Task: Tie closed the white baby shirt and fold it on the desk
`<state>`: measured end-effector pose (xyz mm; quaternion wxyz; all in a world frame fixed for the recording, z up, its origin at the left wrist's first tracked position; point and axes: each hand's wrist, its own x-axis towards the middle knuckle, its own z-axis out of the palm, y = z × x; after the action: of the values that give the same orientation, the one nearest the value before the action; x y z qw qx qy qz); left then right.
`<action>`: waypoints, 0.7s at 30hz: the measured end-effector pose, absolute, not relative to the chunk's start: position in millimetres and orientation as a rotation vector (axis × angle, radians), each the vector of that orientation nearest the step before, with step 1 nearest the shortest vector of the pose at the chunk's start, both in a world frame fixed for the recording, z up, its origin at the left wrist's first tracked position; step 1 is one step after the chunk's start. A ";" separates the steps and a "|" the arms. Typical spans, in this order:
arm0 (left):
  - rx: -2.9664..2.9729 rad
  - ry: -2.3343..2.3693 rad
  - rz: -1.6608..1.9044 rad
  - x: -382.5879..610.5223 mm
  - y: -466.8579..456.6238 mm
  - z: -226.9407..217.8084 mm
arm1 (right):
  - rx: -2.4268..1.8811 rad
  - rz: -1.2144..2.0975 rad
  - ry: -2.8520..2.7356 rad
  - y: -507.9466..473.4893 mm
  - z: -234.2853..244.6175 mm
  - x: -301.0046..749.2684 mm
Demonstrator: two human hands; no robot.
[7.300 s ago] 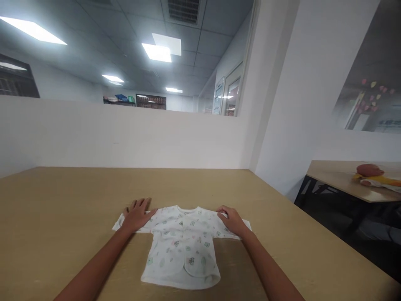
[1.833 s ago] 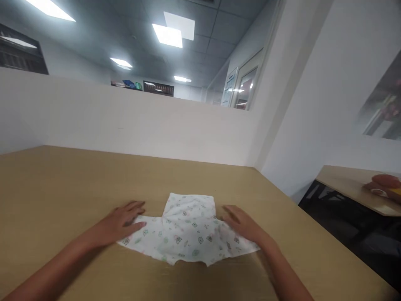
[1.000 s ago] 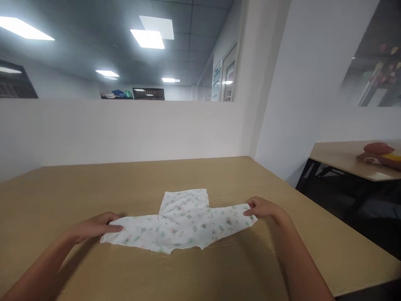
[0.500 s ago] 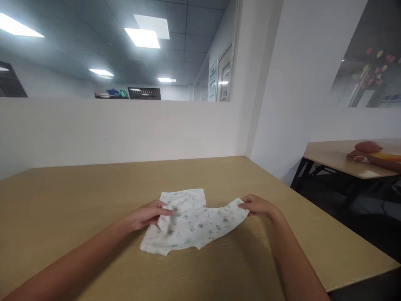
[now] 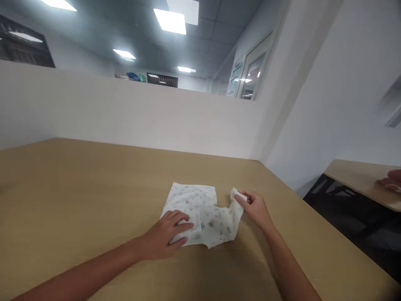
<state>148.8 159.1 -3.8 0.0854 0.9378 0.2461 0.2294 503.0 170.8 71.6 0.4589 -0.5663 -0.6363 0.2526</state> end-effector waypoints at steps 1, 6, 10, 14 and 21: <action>2.811 0.717 0.682 149.1 160.1 -3.1 | -1.388 0.543 -1.529 171.2 65.5 485.6; 2.864 0.664 0.777 150.5 163.6 -3.8 | -1.284 0.452 -1.772 164.7 29.5 409.5; 2.841 0.691 0.931 152.1 166.3 -10.1 | -1.267 0.658 -2.001 162.0 11.6 391.5; 2.815 0.674 0.953 152.1 169.9 -11.3 | -1.253 0.660 -2.016 167.3 3.4 403.3; 2.595 0.860 1.055 140.2 182.4 -8.3 | -1.194 0.653 -2.072 167.5 7.9 410.6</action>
<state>140.2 182.4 -8.3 0.1055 0.8807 0.2917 0.3580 410.6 167.5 7.9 0.3253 -0.4553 -0.7905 0.2490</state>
